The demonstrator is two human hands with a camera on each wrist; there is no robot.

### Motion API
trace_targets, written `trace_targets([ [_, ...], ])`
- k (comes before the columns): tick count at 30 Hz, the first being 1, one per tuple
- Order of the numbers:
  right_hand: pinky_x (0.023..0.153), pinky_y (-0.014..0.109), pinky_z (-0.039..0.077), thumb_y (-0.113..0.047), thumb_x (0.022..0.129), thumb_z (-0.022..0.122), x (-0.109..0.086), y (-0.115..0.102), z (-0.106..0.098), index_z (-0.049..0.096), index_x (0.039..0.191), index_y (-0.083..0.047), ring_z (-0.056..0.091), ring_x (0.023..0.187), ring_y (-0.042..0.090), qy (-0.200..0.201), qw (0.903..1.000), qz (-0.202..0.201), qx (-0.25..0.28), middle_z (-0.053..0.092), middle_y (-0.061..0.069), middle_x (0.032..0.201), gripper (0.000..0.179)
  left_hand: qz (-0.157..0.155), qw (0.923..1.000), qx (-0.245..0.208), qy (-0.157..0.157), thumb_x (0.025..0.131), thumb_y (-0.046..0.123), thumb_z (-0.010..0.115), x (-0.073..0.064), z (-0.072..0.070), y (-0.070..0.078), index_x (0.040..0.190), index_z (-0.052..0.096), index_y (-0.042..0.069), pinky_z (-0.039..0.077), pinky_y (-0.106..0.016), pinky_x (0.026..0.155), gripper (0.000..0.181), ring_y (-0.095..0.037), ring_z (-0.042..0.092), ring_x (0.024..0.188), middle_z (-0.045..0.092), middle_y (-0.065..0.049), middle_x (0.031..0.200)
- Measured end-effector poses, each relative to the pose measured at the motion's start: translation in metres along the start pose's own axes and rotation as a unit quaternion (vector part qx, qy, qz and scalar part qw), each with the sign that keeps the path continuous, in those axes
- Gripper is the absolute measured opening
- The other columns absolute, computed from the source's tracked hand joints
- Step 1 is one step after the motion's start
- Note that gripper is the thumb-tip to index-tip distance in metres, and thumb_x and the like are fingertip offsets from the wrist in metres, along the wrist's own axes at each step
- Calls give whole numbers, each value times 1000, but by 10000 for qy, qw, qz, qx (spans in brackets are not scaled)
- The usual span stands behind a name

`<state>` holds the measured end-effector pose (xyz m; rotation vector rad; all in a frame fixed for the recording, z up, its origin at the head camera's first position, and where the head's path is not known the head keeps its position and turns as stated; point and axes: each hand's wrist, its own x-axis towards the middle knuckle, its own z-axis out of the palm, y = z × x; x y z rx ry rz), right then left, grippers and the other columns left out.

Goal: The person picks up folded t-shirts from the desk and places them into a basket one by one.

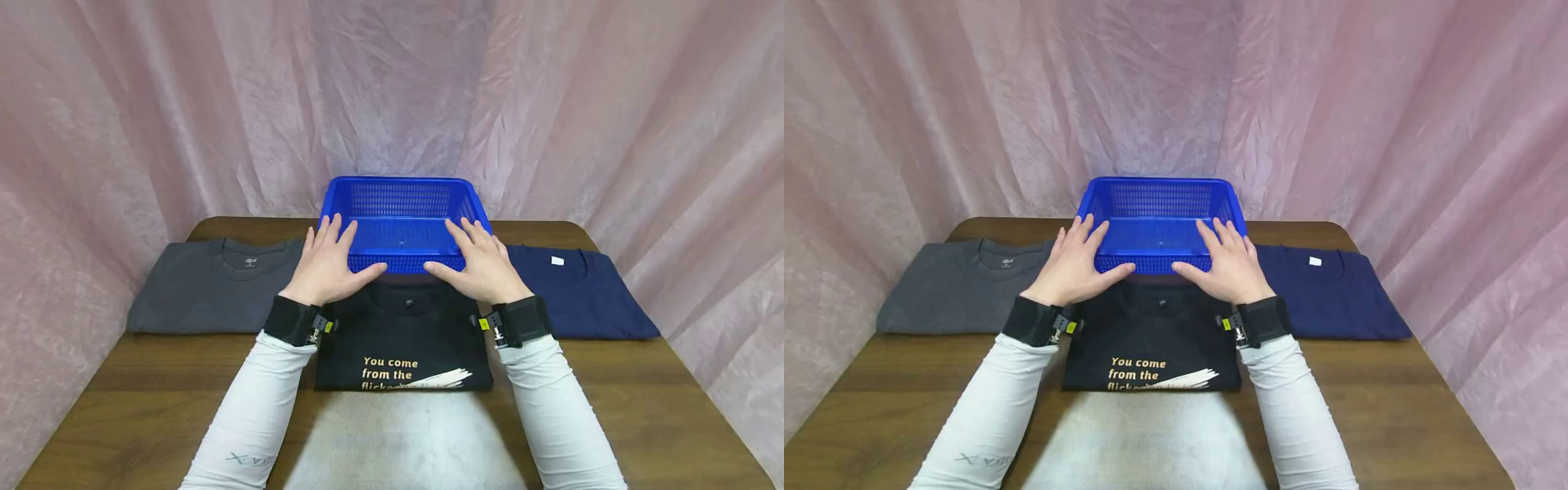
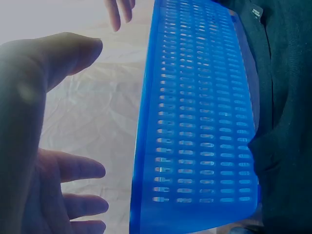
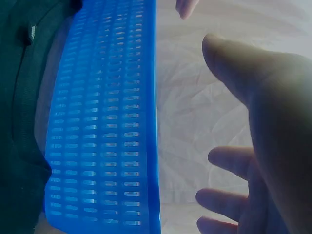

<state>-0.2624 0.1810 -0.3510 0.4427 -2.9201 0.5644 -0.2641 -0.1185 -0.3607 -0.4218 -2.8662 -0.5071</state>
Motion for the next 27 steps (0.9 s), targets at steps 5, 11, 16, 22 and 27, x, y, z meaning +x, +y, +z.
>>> trace_targets([
  [5, 121, 70, 12, -80, 85, 54, 2, -5, -4, 23, 163, -26, 12, 157, 42, 111, 9999, -15, 41, 22, 15, 169, 100, -40, 9999, -103, 109, 84, 79, 56, 1, -11, -4, 161, 30, 11, 3, -63, 126, 106, -38, 9, 158, 16, -20, 169],
  [11, 119, 69, 18, -77, 86, 57, 5, -7, -9, 27, 163, -24, 22, 153, 44, 285, 9996, -56, 64, 28, 16, 166, 98, -96, 9992, -281, 255, 85, 79, 56, 1, -19, -7, 160, 31, 11, 3, -61, 126, 104, -37, 11, 158, 20, -19, 169],
  [16, 117, 66, 28, -75, 88, 57, 2, -4, -13, 31, 161, -21, 29, 147, 41, 413, 9987, 53, 295, 35, 17, 162, 94, -105, 9933, -806, 816, 91, 63, 61, -5, -20, -8, 152, 45, 7, 17, -64, 123, 85, -39, 28, 152, 35, -19, 162],
  [22, 106, 63, 44, -69, 92, 57, -10, 10, -25, 40, 156, -17, 43, 138, 38, 634, 9946, 224, 795, 45, 19, 153, 84, -68, 9697, -1895, 1541, 97, 37, 63, -18, -24, -15, 139, 58, 3, 43, -54, 111, 55, -35, 49, 137, 51, -18, 149],
  [27, 100, 58, 50, -60, 97, 58, -28, 24, -35, 46, 152, -13, 55, 128, 36, 630, 9894, 374, 1252, 51, 16, 149, 73, -416, 9554, -2577, 1383, 99, 35, 62, -37, -35, -28, 135, 62, 8, 51, -51, 102, 45, -31, 55, 129, 57, -13, 140],
])
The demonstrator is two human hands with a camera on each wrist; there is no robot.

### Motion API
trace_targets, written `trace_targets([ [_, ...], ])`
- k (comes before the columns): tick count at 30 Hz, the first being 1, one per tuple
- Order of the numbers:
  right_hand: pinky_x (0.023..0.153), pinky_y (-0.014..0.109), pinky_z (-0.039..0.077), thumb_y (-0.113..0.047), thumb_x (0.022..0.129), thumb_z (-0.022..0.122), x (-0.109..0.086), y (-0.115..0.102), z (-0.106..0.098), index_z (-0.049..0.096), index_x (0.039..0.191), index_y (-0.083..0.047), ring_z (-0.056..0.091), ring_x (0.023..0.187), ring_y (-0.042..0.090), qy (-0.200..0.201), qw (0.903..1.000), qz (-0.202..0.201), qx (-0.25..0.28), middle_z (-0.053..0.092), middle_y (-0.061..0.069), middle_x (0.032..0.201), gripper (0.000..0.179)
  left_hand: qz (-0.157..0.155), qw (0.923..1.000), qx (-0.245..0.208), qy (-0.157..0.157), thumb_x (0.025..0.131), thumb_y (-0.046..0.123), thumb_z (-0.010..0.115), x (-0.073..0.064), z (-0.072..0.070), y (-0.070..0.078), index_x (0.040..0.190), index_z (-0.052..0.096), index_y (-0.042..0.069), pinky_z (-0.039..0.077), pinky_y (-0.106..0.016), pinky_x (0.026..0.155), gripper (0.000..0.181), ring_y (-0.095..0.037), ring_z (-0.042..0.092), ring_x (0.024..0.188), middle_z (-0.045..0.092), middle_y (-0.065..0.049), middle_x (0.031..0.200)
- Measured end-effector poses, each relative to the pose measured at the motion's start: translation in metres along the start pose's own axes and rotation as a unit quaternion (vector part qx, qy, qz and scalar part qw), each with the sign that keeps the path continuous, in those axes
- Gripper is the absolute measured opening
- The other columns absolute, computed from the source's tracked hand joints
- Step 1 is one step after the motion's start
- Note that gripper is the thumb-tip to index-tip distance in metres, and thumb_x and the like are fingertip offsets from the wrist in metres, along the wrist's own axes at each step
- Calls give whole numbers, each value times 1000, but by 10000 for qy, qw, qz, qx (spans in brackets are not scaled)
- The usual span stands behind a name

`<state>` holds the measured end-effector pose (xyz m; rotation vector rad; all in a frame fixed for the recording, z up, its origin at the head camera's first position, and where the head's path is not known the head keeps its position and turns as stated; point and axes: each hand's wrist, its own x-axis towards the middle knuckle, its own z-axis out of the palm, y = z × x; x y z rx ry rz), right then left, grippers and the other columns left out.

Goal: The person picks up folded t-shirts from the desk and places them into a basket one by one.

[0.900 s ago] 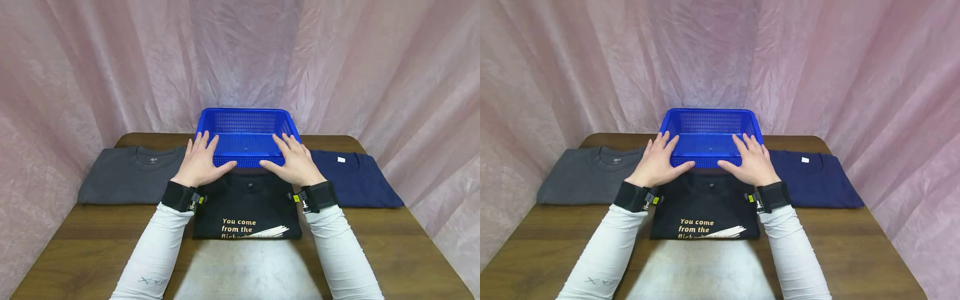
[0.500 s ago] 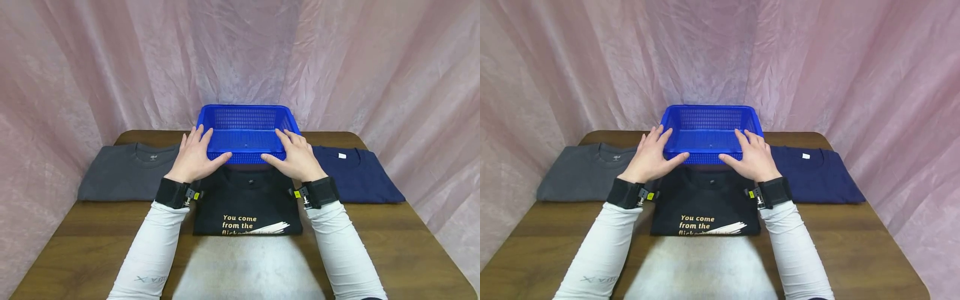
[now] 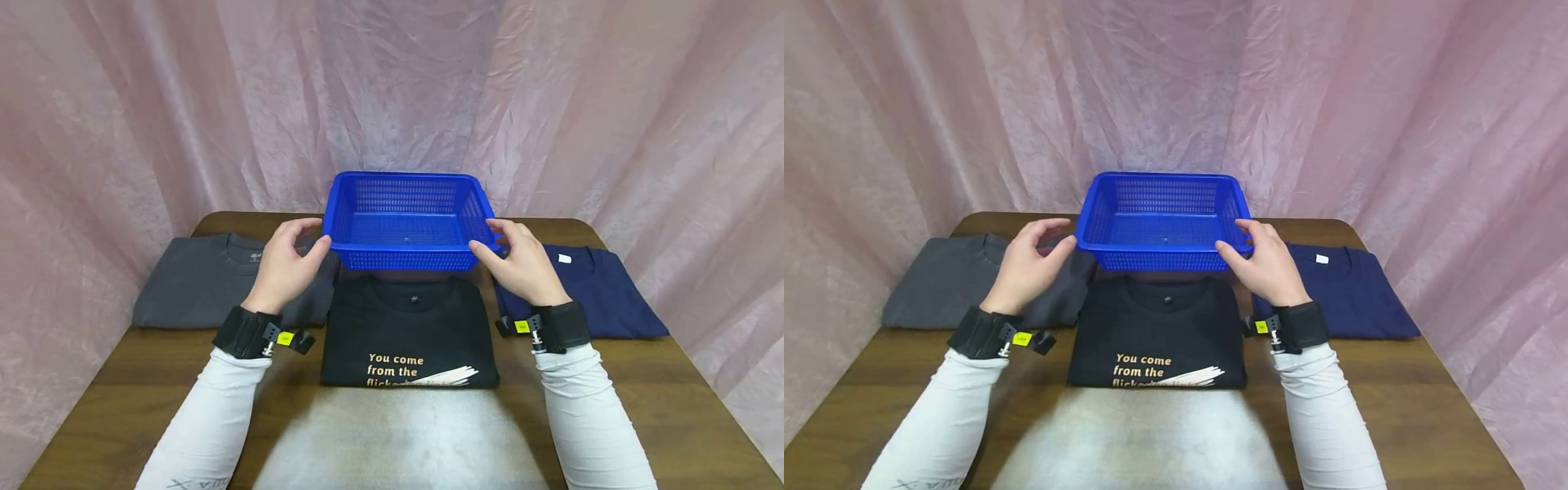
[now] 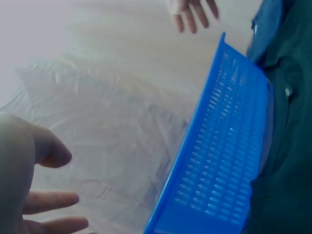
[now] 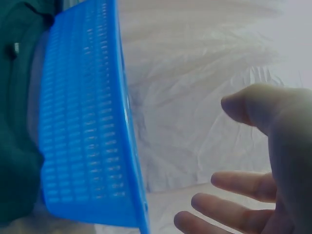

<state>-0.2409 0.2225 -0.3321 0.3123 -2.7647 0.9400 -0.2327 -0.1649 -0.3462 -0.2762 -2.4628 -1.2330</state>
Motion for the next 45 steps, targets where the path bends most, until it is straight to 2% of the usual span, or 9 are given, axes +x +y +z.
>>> trace_targets([
  [9, 91, 49, 53, -61, 97, 56, -25, 17, -18, 54, 145, -15, 61, 117, 32, -415, 9974, 397, 446, 61, 12, 138, 67, -711, 9951, -31, -689, 102, 44, 57, -29, -26, -10, 137, 61, 16, 50, -49, 97, 45, -29, 63, 121, 66, -9, 133],
  [14, 93, 42, 59, -58, 100, 54, -38, 30, -20, 52, 146, -11, 64, 118, 36, -1005, 9814, 801, 1424, 61, 15, 139, 65, -1037, 9882, -248, -1103, 103, 41, 57, -43, -27, -23, 138, 60, 12, 57, -40, 90, 45, -30, 66, 114, 66, -12, 132],
  [17, 93, 39, 59, -50, 104, 52, -46, 40, -16, 49, 147, -5, 62, 123, 38, -1350, 9628, 1013, 2112, 57, 21, 143, 62, -1635, 9701, -955, -1519, 104, 35, 56, -51, -26, -30, 140, 55, 4, 61, -37, 86, 48, -33, 67, 116, 61, -19, 138],
  [21, 92, 40, 60, -41, 107, 49, -59, 50, -11, 45, 148, 3, 63, 123, 40, -1791, 9371, 1296, 2700, 53, 30, 144, 59, -2462, 9301, -1850, -2004, 106, 29, 51, -60, -25, -36, 144, 48, -5, 62, -38, 87, 50, -34, 66, 119, 55, -26, 142],
  [24, 90, 41, 61, -35, 109, 47, -69, 54, -6, 44, 147, 7, 67, 117, 37, -2061, 9232, 1510, 2872, 55, 32, 141, 57, -2757, 9107, -2107, -2241, 107, 29, 49, -65, -23, -39, 143, 47, -7, 62, -40, 86, 51, -32, 68, 116, 56, -28, 138],
  [32, 87, 42, 62, -26, 107, 51, -86, 50, 11, 49, 140, 12, 71, 103, 30, -2354, 9183, 1853, 2588, 62, 29, 129, 50, -2909, 9022, -2005, -2473, 105, 26, 51, -77, -10, -36, 137, 51, -8, 62, -39, 84, 46, -26, 70, 106, 59, -26, 131],
  [38, 88, 45, 61, -25, 106, 52, -90, 37, 22, 45, 142, 13, 68, 112, 33, -2335, 9129, 2143, 2573, 56, 31, 139, 53, -3059, 8952, -2103, -2465, 103, 25, 55, -85, 3, -23, 134, 47, -8, 62, -40, 83, 46, -28, 67, 109, 53, -26, 134],
  [42, 90, 45, 60, -28, 105, 54, -90, 33, 28, 37, 147, 13, 64, 115, 33, -2299, 8909, 2445, 3061, 48, 32, 145, 61, -3247, 8830, -2343, -2449, 102, 24, 57, -87, 8, -18, 136, 41, -8, 62, -41, 83, 50, -29, 65, 109, 50, -28, 138],
  [45, 82, 30, 59, -28, 102, 58, -91, 34, 33, 48, 137, 9, 64, 96, 18, -2247, 8638, 2716, 3600, 61, 17, 114, 52, -3376, 8627, -2687, -2637, 101, 26, 57, -87, 10, -16, 133, 45, -7, 61, -38, 82, 47, -24, 65, 103, 55, -21, 127],
])
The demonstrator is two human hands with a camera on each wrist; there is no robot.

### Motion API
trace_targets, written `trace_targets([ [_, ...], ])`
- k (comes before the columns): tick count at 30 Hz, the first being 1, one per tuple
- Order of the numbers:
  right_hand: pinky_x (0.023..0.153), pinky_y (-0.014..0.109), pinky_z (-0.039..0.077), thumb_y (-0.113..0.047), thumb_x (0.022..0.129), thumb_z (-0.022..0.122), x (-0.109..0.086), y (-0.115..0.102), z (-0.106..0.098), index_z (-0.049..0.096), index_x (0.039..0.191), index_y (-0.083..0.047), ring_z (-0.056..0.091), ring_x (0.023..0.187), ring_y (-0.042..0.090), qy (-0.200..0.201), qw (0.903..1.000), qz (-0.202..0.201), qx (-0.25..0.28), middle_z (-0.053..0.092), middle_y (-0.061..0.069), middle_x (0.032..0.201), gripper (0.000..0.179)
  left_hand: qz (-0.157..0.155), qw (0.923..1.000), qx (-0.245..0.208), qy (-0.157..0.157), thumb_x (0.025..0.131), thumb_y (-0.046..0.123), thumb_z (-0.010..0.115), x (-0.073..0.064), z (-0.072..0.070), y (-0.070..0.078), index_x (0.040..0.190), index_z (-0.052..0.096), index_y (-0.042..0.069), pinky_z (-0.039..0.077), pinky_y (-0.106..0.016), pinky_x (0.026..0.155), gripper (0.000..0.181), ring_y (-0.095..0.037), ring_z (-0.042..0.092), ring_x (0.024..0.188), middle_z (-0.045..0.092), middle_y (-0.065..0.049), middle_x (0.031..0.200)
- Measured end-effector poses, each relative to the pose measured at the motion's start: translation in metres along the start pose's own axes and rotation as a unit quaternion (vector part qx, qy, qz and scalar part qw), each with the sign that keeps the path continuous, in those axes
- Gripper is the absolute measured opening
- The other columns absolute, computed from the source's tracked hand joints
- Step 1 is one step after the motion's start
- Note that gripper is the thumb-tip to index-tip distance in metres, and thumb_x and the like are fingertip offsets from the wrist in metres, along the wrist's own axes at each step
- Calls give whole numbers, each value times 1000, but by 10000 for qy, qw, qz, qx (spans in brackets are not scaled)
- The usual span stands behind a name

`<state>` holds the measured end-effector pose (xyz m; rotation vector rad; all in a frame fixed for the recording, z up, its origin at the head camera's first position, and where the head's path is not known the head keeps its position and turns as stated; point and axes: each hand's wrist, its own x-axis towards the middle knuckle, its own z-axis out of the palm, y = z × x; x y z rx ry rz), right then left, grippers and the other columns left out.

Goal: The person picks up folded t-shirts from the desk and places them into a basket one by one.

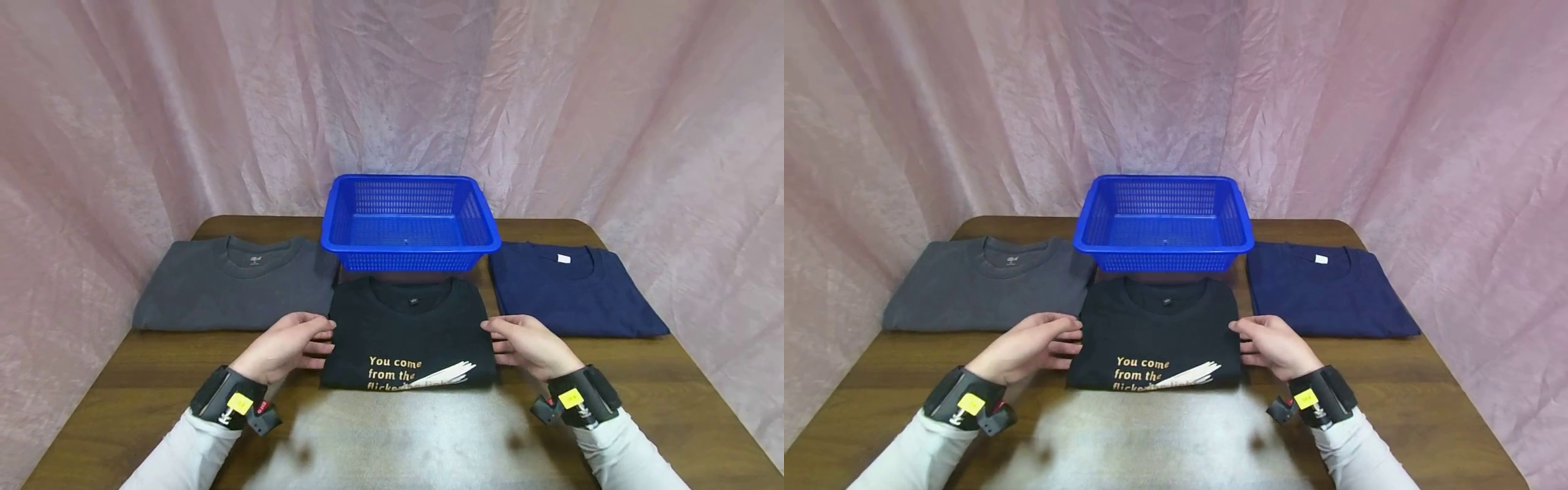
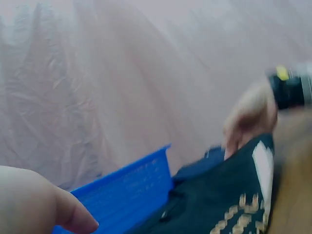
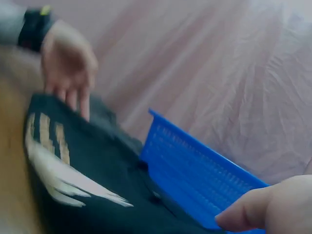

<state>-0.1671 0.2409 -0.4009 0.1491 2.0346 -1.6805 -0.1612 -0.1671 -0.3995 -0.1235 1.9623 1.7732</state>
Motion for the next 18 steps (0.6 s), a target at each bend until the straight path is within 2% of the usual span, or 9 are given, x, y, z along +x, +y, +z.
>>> trace_targets([
  [2, 76, 25, 56, -28, 102, 59, 3, 3, 1, 55, 126, 6, 63, 86, 13, -198, 9988, 59, 448, 63, 4, 99, 41, -115, 9988, -364, -303, 100, 25, 58, 1, 1, 0, 119, 55, -3, 59, -35, 78, 33, -18, 61, 93, 58, -10, 106],
  [5, 73, 22, 55, -27, 101, 62, 7, 7, 1, 61, 109, -2, 65, 80, 11, -429, 9943, 131, 964, 67, -5, 84, 26, -235, 9936, -855, -693, 99, 21, 60, 5, 4, -1, 90, 63, 7, 54, -31, 71, 16, -12, 51, 77, 48, 2, 77],
  [7, 75, 23, 58, -26, 102, 62, 9, 9, 1, 64, 106, -3, 67, 82, 10, -530, 9928, 88, 1068, 71, -5, 86, 24, -290, 9906, -1055, -816, 98, 18, 62, 8, 6, -1, 76, 62, 13, 50, -28, 68, 22, -10, 46, 70, 42, 6, 67],
  [10, 69, 21, 56, -27, 100, 65, 10, 10, 3, 65, 102, -5, 64, 75, 8, -318, 9949, 61, 954, 66, -6, 79, 23, -308, 9911, -1021, -802, 96, 17, 64, 13, 10, -2, 67, 60, 16, 49, -26, 67, 30, -9, 46, 65, 43, 8, 62],
  [13, 66, 21, 54, -30, 99, 66, 10, 9, 5, 61, 110, -1, 63, 72, 7, -94, 9982, -12, 593, 67, -6, 80, 31, -251, 9952, -694, -642, 96, 18, 67, 19, 14, -1, 68, 58, 15, 48, -26, 69, 29, -9, 49, 66, 49, 7, 64],
  [14, 67, 21, 55, -31, 98, 66, 10, 9, 6, 59, 118, 1, 64, 75, 7, 7, 9992, -80, 404, 69, -5, 85, 38, -177, 9968, -514, -585, 96, 20, 67, 20, 16, -1, 73, 59, 14, 49, -26, 70, 26, -10, 52, 68, 54, 7, 66],
  [16, 71, 24, 56, -31, 98, 66, 10, 8, 7, 54, 128, 5, 67, 80, 9, 90, 9996, -243, 57, 72, -1, 94, 48, 22, 9989, -97, -463, 96, 25, 68, 22, 19, 0, 87, 63, 11, 50, -27, 72, 17, -11, 58, 74, 63, 6, 76],
  [18, 74, 26, 57, -30, 98, 66, 10, 7, 8, 50, 134, 7, 66, 83, 12, 124, 9989, -404, -190, 71, 2, 99, 54, 170, 9990, 202, -349, 97, 29, 68, 24, 21, 0, 106, 64, 7, 51, -29, 76, 24, -13, 63, 83, 70, 2, 90],
])
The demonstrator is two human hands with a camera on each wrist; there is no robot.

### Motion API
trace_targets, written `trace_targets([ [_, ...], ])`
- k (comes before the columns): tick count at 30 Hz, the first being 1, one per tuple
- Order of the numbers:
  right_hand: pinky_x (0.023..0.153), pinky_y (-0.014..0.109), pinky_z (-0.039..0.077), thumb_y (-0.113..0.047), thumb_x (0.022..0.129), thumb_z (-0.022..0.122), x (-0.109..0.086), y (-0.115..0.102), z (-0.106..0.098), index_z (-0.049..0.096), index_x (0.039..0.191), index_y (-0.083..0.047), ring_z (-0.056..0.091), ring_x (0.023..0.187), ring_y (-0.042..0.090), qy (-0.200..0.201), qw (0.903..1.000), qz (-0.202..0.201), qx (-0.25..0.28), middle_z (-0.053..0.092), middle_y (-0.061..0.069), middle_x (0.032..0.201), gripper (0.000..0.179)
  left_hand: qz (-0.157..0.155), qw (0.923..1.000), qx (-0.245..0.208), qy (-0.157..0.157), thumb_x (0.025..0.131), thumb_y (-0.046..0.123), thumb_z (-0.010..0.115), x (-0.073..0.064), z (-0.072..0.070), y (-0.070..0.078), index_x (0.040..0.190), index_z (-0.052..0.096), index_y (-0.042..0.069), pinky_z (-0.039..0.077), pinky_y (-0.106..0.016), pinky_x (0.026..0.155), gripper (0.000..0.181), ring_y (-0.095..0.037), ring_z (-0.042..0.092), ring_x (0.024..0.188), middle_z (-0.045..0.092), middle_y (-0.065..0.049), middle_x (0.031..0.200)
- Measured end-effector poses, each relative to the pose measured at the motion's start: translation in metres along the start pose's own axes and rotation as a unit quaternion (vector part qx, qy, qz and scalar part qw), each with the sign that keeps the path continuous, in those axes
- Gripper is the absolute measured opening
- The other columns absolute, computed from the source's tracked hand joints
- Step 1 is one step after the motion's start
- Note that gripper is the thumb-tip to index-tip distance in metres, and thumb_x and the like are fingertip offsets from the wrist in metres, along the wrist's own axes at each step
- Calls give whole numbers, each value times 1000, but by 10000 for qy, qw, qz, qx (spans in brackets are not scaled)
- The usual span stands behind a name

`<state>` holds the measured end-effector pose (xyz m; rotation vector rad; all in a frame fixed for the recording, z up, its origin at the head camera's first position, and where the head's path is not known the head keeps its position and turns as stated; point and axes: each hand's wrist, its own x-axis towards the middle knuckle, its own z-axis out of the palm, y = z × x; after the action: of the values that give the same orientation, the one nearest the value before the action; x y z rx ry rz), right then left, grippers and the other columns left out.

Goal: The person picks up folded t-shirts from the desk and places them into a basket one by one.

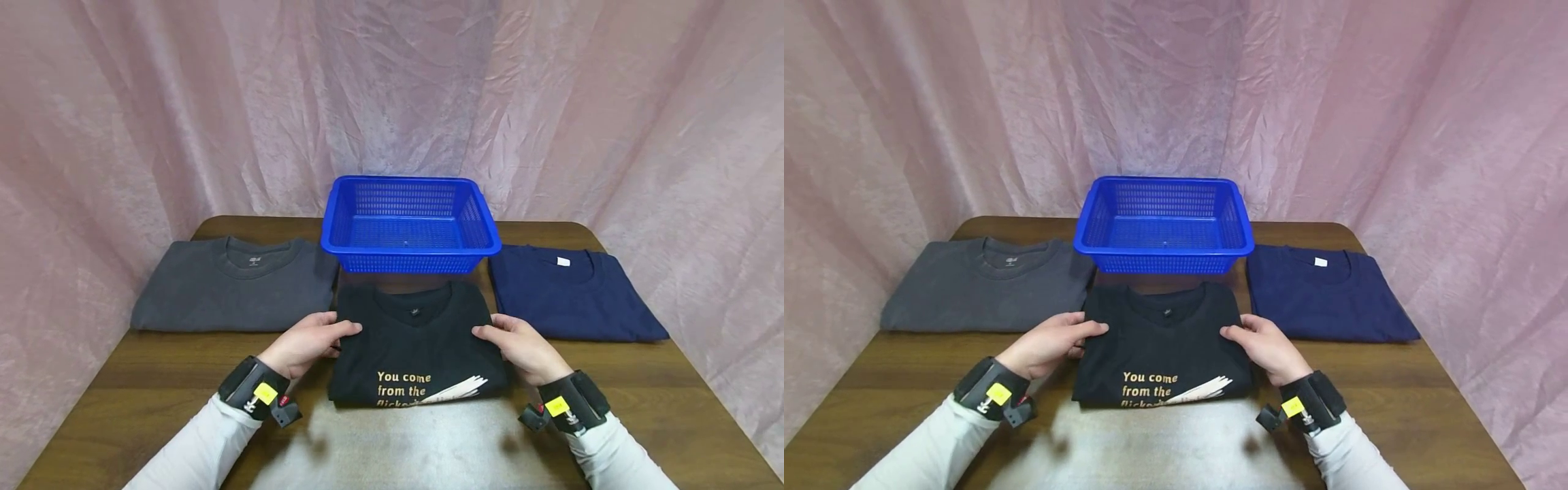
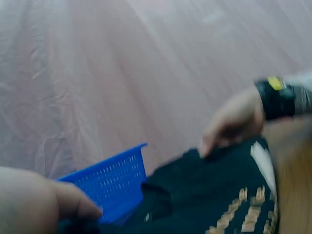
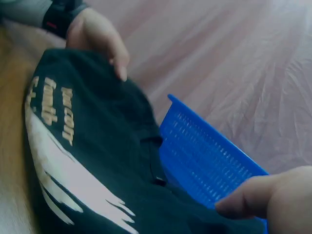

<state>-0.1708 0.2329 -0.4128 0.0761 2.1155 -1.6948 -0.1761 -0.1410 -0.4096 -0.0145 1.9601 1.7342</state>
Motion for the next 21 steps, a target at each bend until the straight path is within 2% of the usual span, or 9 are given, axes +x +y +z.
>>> trace_targets([
  [2, 76, 28, 58, -28, 98, 66, -1, -1, 0, 47, 138, 8, 67, 86, 13, -74, 9999, -106, -90, 71, 2, 102, 57, 61, 9999, 103, -25, 96, 30, 68, 0, 1, 0, 128, 57, 4, 56, -33, 82, 43, -16, 68, 92, 74, -4, 104],
  [3, 74, 29, 57, -26, 98, 66, -2, -2, 0, 45, 140, 7, 65, 81, 13, -162, 9998, -63, -69, 69, 2, 97, 57, 55, 9999, 36, -107, 96, 28, 68, 0, 0, -1, 136, 51, 4, 58, -37, 84, 49, -17, 69, 95, 73, -6, 110],
  [5, 75, 29, 58, -23, 98, 65, -3, -3, -3, 33, 151, 6, 62, 79, 11, -354, 9994, 46, 35, 67, 3, 102, 68, 41, 9991, -195, -367, 97, 21, 66, -2, -1, -1, 146, 39, 5, 60, -44, 87, 59, -20, 70, 101, 70, -13, 121],
  [8, 84, 35, 61, -15, 99, 62, -4, -2, -8, 7, 160, 4, 66, 88, 12, -678, 9973, 141, 250, 65, 15, 123, 85, 85, 9952, -564, -791, 96, 6, 59, -4, -6, -3, 154, 25, 6, 59, -52, 89, 67, -24, 68, 110, 62, -21, 135],
  [10, 87, 39, 61, -10, 99, 60, -5, 0, -11, -3, 160, 4, 69, 96, 14, -821, 9956, 90, 447, 60, 19, 135, 89, 182, 9923, -777, -945, 95, -2, 55, -6, -10, -4, 154, 24, 5, 59, -52, 90, 68, -24, 68, 111, 60, -21, 137],
  [12, 84, 36, 62, -7, 98, 59, -7, 0, -13, -1, 161, 3, 70, 96, 13, -838, 9948, -7, 573, 61, 18, 135, 87, 246, 9900, -959, -1003, 93, -6, 54, -7, -13, -4, 154, 24, 4, 60, -50, 89, 68, -23, 69, 110, 63, -18, 134],
  [15, 72, 25, 59, -5, 97, 60, -13, -5, -16, 7, 161, 1, 67, 84, 7, -816, 9944, -170, 651, 67, 5, 123, 83, 331, 9876, -1180, -985, 92, -8, 55, -11, -15, -1, 153, 27, 6, 61, -46, 85, 68, -20, 72, 103, 69, -11, 126],
  [19, 57, 18, 47, -4, 97, 61, -22, -15, -20, 19, 158, -1, 59, 71, 3, -813, 9932, -434, 710, 69, -3, 115, 74, 525, 9837, -1391, -1007, 93, -9, 56, -19, -18, 10, 154, 28, 10, 63, -42, 79, 70, -18, 75, 96, 73, -5, 120],
  [21, 52, 17, 40, -5, 98, 62, -28, -21, -21, 19, 158, -1, 53, 63, 2, -790, 9930, -577, 656, 68, -5, 114, 74, 658, 9807, -1499, -1066, 93, -10, 56, -23, -19, 17, 155, 28, 10, 63, -39, 78, 71, -17, 75, 95, 74, -4, 117],
])
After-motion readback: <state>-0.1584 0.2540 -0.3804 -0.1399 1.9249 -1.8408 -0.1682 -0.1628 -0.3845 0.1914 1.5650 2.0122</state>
